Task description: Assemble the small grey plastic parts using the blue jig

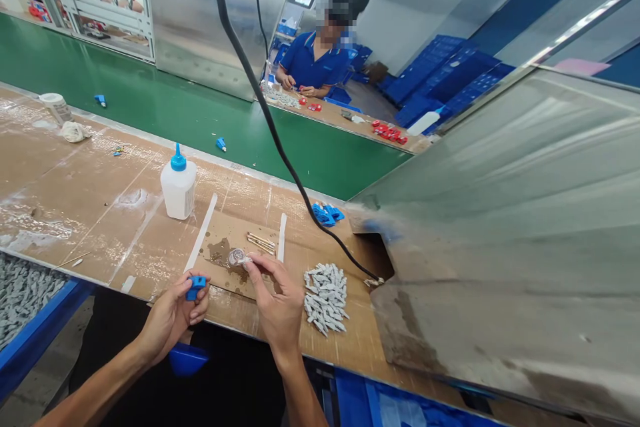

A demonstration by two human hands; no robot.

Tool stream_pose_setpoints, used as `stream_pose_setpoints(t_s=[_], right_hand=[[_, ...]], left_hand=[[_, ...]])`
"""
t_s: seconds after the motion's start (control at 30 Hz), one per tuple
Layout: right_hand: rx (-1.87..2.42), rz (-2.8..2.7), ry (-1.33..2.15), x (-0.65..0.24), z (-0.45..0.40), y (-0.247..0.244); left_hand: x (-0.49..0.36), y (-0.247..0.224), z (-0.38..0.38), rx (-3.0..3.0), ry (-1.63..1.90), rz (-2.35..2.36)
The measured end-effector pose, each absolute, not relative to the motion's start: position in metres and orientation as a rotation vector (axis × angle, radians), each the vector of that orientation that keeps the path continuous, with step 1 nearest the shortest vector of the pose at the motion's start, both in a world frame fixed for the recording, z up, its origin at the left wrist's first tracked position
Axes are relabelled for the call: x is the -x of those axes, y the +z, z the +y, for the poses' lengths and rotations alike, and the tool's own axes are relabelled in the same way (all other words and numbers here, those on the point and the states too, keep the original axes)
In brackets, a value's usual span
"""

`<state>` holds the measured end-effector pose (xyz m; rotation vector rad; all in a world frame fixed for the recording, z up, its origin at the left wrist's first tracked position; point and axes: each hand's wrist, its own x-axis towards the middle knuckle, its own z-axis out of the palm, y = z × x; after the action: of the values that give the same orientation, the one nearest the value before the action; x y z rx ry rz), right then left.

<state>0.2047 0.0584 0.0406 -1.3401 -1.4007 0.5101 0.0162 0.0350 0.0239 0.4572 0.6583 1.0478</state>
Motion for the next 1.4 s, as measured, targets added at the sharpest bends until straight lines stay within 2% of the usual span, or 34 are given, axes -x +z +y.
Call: stream_pose_setpoints(t_s=[0.23, 0.6, 0.8, 1.13, 1.4], right_hand=[[1.279, -1.335, 0.612, -0.185, 0.032, 0.049], [1.194, -1.378, 0.757, -0.162, 0.021, 0.047], [1.168, -1.427, 0.838, -0.162, 0.013, 0.049], [0.993, -1.621, 0.755, -0.156, 0.001, 0.066], [0.874, -1.643, 0.641, -0.151, -0.009, 0.069]], left_hand=[[-0.016, 0.005, 0.032, -0.697, 1.068, 0.735], [-0.013, 0.015, 0.025, -0.887, 1.023, 0.802], [0.005, 0.013, 0.023, -1.201, 1.079, 0.949], [0.024, 0.019, 0.024, -1.696, 1.173, 0.714], [0.019, 0.028, 0.019, -1.696, 1.232, 0.621]])
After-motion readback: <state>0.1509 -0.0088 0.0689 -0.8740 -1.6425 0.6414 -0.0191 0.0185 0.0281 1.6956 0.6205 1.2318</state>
